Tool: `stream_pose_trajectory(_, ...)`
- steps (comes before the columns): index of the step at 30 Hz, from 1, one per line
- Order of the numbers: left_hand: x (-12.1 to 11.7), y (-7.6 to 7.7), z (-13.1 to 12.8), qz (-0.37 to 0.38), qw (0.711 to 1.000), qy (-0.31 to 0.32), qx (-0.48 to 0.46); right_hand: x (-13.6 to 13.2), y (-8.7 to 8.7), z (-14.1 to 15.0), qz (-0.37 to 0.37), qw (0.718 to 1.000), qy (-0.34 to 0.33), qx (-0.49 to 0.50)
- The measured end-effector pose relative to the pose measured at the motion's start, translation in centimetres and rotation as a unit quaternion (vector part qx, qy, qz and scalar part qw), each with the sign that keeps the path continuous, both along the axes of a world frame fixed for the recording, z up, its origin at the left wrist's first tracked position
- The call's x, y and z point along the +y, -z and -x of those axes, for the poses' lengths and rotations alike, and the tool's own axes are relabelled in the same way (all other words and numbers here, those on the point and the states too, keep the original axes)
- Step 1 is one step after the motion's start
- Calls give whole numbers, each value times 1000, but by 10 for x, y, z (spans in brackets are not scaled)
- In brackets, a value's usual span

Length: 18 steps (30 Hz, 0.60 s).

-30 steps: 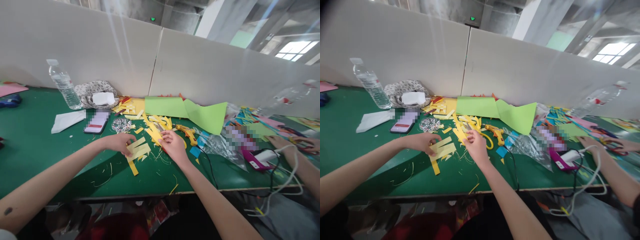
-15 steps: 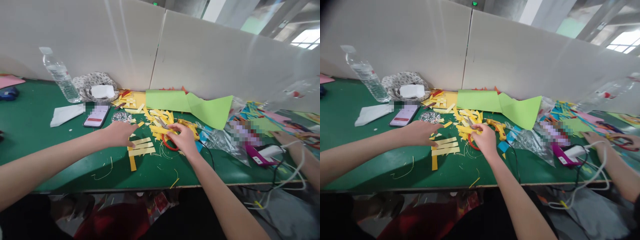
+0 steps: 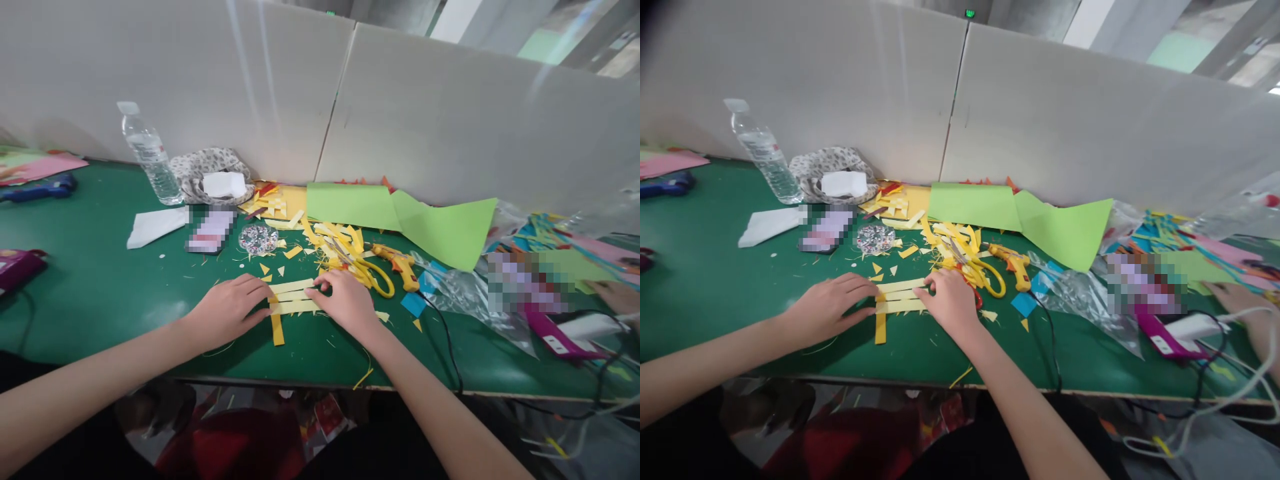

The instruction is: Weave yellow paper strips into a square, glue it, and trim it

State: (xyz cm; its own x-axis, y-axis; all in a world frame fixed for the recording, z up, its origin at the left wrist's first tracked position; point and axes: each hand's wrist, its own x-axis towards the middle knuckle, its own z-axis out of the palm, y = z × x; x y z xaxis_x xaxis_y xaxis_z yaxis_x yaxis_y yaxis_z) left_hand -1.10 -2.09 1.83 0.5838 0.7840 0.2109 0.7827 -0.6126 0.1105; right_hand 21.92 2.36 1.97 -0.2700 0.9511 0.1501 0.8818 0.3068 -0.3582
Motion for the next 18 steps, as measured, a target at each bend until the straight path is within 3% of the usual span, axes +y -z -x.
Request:
stream_pose_trajectory(5, -6, 12, 11, -9, 998, 64, 9, 2, 1, -2, 37, 999, -4, 0)
stream_pose_trajectory(12, -6, 16, 10, -4, 998, 64, 10, 0, -2, 1, -6, 1000, -18, 3)
stream_pose_trajectory(16, -7, 15, 8, -6, 998, 58, 3, -12, -5, 17, -91, 988, -125, 30)
stream_pose_trajectory(18, -7, 15, 8, -13, 998, 54, 0, -20, -3, 25, -89, 975, -205, 20)
